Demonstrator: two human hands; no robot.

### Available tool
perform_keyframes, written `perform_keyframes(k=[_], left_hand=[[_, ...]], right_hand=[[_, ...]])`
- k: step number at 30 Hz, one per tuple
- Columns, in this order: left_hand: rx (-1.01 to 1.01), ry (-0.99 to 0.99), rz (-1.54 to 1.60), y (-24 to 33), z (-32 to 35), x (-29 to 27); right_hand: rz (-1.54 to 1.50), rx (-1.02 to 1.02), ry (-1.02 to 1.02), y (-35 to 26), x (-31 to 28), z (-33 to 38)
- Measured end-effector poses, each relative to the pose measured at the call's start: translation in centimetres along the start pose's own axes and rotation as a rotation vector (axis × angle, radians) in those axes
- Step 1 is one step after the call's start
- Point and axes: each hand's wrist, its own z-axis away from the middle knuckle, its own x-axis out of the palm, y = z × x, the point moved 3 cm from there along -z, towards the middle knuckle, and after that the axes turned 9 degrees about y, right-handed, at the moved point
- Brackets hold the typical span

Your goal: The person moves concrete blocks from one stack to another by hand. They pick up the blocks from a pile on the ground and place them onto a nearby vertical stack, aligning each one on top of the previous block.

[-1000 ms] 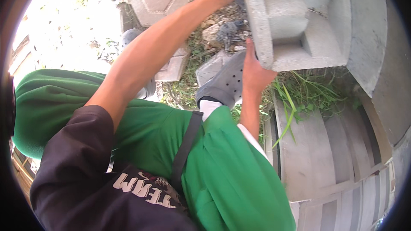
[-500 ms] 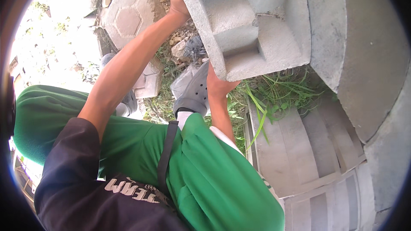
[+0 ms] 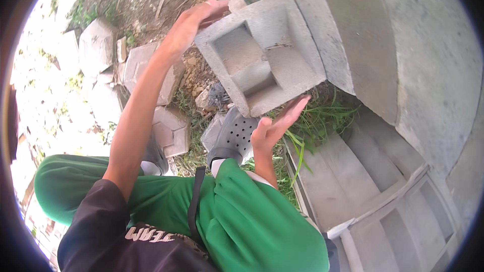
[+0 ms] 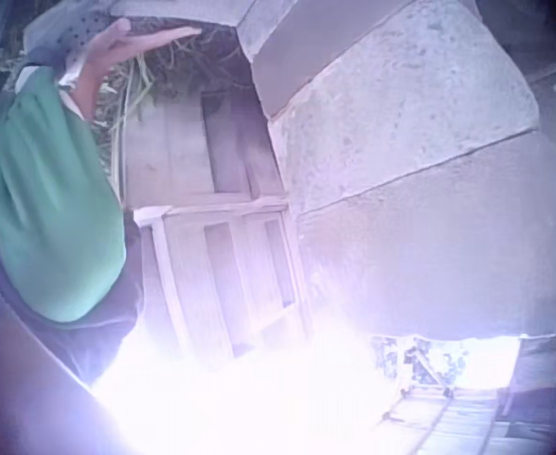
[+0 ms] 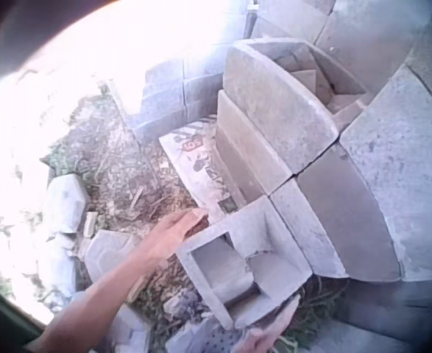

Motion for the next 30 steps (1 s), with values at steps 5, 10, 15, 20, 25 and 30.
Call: perform_keyframes(k=[5,10,15,20,25,30], left_hand=[[0.214,0.085,-0.683,2.6,0.7,2.3],[0.313,0.145,-0.738,3.7,0.6,3.6],[0.463,0.194,-0.742,3.3,0.7,3.2],[0.474,0.193,-0.694,2.9,0.6,2.9],[0.430,0.159,-0.699,3.3,0.7,3.1],[0.340,0.148,-0.701,3.3,0.3,2.9]], right_hand=[[0.760,-0.309,-0.363,-2.8,3.7,-5.8],[0.961,-0.443,-0.334,-2.2,5.6,-7.1],[0.923,-0.401,-0.339,-2.4,5.8,-6.8],[0.909,-0.356,-0.357,-2.0,6.1,-6.5],[0.884,-0.357,-0.314,-2.3,5.8,-6.7],[0.857,-0.344,-0.286,-2.2,6.0,-6.8]])
